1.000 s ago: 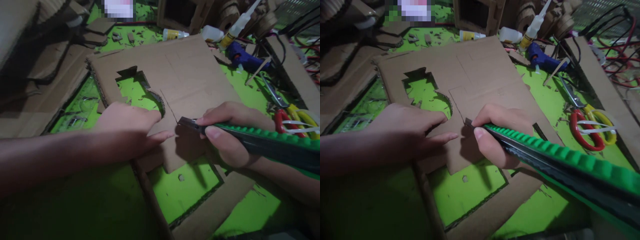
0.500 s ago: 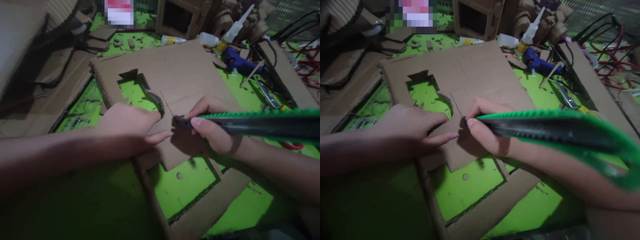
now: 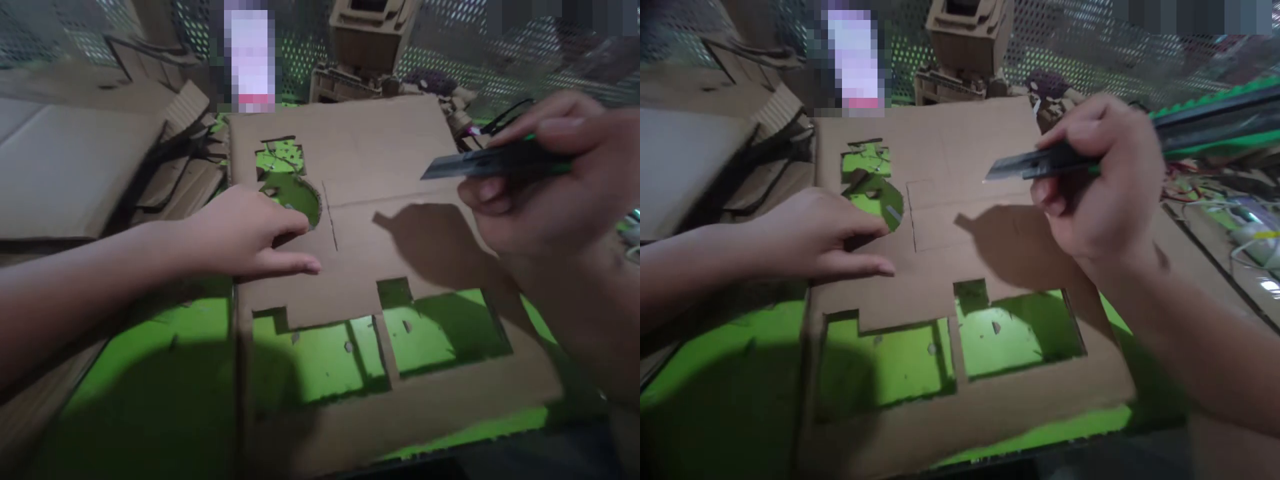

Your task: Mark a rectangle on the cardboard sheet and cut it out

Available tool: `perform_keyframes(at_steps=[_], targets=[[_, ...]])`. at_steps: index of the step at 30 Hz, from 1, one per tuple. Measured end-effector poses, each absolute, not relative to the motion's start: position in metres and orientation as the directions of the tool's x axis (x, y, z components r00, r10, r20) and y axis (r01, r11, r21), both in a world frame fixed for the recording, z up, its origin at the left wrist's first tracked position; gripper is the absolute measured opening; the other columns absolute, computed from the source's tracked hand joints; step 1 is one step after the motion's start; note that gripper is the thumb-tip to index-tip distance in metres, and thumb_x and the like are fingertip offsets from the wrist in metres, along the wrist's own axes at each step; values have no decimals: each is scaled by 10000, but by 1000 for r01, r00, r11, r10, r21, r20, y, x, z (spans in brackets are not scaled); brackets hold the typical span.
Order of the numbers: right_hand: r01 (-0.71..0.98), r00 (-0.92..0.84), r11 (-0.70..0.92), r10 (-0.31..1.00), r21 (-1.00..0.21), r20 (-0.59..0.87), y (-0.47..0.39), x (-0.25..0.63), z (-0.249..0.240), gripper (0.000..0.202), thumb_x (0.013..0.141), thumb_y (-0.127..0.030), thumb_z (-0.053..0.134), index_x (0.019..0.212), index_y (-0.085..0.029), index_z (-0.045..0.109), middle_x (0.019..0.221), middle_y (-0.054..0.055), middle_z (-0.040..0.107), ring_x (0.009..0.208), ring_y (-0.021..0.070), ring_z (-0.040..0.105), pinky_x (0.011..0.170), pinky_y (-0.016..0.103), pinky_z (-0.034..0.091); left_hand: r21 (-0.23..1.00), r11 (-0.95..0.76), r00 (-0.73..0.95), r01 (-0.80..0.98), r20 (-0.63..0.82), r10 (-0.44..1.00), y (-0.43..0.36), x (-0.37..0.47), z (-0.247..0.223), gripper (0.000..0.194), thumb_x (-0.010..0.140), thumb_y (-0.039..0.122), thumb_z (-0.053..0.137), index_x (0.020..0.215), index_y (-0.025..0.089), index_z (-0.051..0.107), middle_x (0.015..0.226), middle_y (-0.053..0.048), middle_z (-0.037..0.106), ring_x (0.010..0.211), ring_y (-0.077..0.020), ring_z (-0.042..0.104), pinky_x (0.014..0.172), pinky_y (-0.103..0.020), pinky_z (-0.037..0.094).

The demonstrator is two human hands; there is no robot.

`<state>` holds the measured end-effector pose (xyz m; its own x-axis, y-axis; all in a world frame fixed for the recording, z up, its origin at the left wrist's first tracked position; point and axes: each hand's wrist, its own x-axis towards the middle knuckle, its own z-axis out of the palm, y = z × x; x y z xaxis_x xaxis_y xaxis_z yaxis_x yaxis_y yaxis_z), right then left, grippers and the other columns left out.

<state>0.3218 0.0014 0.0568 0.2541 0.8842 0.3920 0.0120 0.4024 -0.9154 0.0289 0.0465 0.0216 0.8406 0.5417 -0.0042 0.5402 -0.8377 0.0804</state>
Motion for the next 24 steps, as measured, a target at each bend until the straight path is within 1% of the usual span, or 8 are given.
perform_keyframes(at_steps=[3,7,11,13,15,18,21,24], targets=[[57,182,388,902,-920,391,-7,321,55,26,578,-217,635,559,-234,637,457,-45,543,328,100,461,301,232,226,112,-884,890,455,-31,454,60,31,28,550,912,717,656,696,258,445,520,37,477,501,-171,471,538,-338,256],[65,162,368,913,-927,374,-14,323,50,73,573,-221,609,547,-233,676,414,-44,555,294,96,450,274,212,248,109,-876,867,470,-246,434,71,38,37,390,963,596,645,812,243,572,686,-20,651,615,-206,586,578,-326,342],[61,179,342,921,-938,347,-17,330,41,55,561,-225,627,548,-230,681,436,-42,570,298,96,469,271,205,245,14,-840,797,543,-324,509,66,48,45,322,979,504,614,1078,205,679,980,-119,768,898,-292,692,744,-354,462],[55,180,329,925,-943,333,-19,334,36,41,566,-238,643,555,-225,681,437,-38,562,296,93,467,272,203,228,-68,-806,750,588,-327,575,57,52,47,393,992,551,568,1084,198,714,1010,-139,782,978,-333,696,863,-416,490],[55,153,294,942,-954,299,-21,338,32,28,585,-240,664,574,-224,684,445,-33,567,310,96,486,290,211,252,-117,-778,717,617,-322,618,45,52,46,578,956,694,546,1141,183,743,1085,-179,793,1067,-386,695,962,-491,498],[63,118,245,961,-967,251,-24,342,26,31,633,-211,684,611,-223,703,454,-23,583,349,105,524,338,220,323,-93,-792,722,603,-357,592,29,47,42,1022,792,814,638,1558,141,558,1420,-268,699,1328,-477,608,1112,-584,466],[58,109,248,961,-967,253,-27,344,21,43,654,-196,687,620,-222,697,469,-19,594,372,102,521,354,220,324,-73,-788,707,611,-398,584,17,41,39,1118,760,637,684,1691,103,372,1490,-284,635,1390,-463,579,1184,-597,441],[56,73,250,964,-967,254,-27,344,18,35,677,-214,697,648,-221,678,462,-17,569,381,109,515,347,223,283,-99,-783,688,614,-419,593,10,40,38,1062,717,457,668,1665,59,403,1436,-279,650,1343,-439,616,1156,-558,494]])
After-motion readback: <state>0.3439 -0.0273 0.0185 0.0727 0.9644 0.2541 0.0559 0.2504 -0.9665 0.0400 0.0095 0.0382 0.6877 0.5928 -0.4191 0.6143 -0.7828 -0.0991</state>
